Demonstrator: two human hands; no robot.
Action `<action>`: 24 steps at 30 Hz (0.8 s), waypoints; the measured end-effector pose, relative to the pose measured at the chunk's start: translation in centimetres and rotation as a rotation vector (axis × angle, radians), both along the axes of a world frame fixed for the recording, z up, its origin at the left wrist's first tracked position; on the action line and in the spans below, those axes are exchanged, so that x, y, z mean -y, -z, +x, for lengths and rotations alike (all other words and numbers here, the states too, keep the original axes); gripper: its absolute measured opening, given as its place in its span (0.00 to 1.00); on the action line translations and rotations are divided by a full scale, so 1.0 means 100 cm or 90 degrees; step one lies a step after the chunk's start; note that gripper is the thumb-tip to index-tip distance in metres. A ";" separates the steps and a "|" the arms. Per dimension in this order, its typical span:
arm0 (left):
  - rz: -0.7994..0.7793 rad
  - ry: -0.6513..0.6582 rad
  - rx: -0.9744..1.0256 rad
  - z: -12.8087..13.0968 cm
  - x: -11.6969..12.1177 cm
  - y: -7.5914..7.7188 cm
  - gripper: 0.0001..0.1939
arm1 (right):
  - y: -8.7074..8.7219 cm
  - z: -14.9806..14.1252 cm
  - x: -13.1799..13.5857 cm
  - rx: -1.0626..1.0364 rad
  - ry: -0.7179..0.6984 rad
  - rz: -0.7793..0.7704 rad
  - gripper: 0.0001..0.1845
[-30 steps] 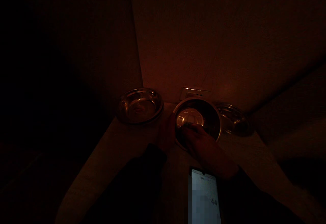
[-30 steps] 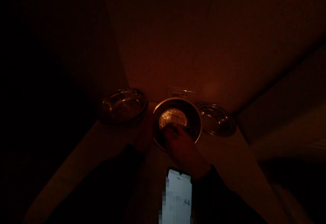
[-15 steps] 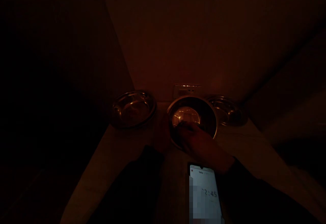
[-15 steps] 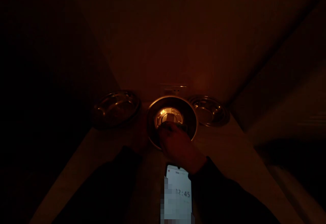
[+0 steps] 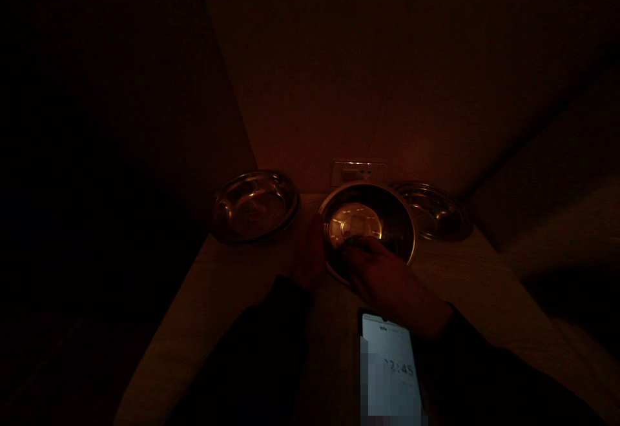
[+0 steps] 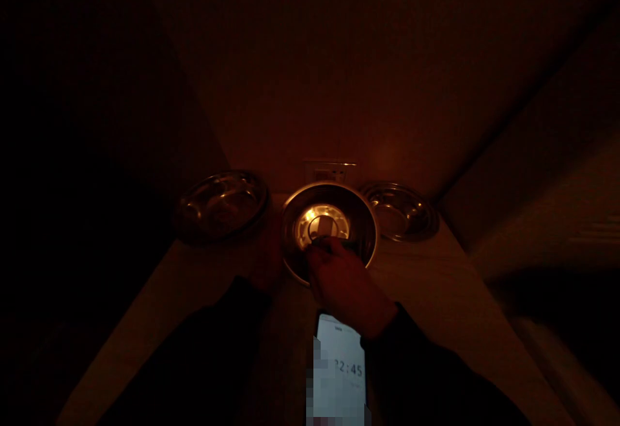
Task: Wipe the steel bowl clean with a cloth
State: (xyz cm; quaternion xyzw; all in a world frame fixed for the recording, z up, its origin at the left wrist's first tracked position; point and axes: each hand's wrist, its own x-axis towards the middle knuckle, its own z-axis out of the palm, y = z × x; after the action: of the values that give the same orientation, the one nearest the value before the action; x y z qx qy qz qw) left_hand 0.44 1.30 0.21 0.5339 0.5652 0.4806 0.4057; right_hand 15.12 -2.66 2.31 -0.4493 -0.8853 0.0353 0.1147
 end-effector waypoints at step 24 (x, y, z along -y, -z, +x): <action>0.025 0.016 -0.039 -0.001 -0.001 0.001 0.18 | 0.011 0.000 -0.004 -0.122 0.010 0.036 0.18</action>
State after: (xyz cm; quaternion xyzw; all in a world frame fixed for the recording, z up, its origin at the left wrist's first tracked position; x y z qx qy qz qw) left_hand 0.33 1.41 0.07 0.5635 0.5612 0.4696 0.3835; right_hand 15.15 -2.22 1.17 -0.4472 -0.8674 0.0520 0.2121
